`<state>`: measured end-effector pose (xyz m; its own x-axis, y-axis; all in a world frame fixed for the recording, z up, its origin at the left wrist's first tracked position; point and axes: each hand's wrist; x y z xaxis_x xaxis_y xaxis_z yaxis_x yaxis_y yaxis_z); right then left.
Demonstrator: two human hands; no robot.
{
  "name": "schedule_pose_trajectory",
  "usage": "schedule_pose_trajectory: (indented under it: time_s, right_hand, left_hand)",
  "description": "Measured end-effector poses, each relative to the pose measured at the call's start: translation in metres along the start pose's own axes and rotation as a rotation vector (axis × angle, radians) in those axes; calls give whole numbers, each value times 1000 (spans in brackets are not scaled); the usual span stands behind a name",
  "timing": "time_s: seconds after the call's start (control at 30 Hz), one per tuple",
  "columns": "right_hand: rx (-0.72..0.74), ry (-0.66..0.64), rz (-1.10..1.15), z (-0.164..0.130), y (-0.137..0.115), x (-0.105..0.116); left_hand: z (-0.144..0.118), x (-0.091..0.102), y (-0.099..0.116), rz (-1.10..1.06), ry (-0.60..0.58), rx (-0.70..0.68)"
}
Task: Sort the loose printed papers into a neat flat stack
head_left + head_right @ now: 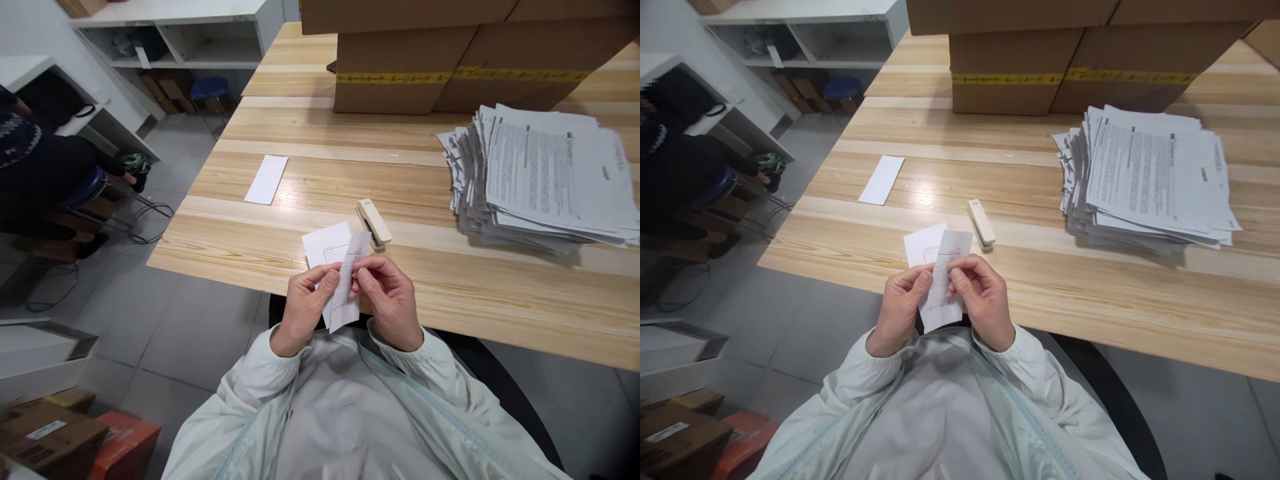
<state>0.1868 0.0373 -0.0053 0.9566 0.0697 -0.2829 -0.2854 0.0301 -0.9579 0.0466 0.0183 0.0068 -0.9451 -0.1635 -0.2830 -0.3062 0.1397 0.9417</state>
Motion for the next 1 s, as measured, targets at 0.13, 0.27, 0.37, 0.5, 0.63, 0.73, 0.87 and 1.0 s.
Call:
schedule_pose_trajectory:
  time_s: [0.13,0.27,0.37,0.5,0.63,0.73,0.87,1.0]
  right_hand:
    - [-5,5,15,-1,1,1]
    - [-4,4,14,-1,1,1]
    - [-4,3,19,-1,2,1]
    - [0,2,22,-1,2,1]
    - [-12,16,5,0,2,1]
    - [-19,17,15,-1,2,1]
    - [-24,10,26,-1,3,1]
    - [-20,11,26,-1,3,2]
  left_hand:
    - [1,0,-1,-20,-8,13]
    - [1,-1,-1,-25,1,3]
    - [1,-1,-1,-42,-3,11]
    - [1,-1,-2,-17,8,17]
    - [1,1,-3,20,23,7]
    - [1,2,-4,22,9,1]
    - [1,2,-2,34,10,10]
    - [2,0,-1,16,28,30]
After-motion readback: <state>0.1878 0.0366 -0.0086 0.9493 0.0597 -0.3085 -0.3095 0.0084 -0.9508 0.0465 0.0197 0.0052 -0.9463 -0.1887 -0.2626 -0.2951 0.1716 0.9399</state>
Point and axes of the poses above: each hand's wrist, its own z-axis towards the middle knuckle, its own x-axis out of the back of the hand, y = z × x, and after that the axes turned 4 degrees about y, right-handed
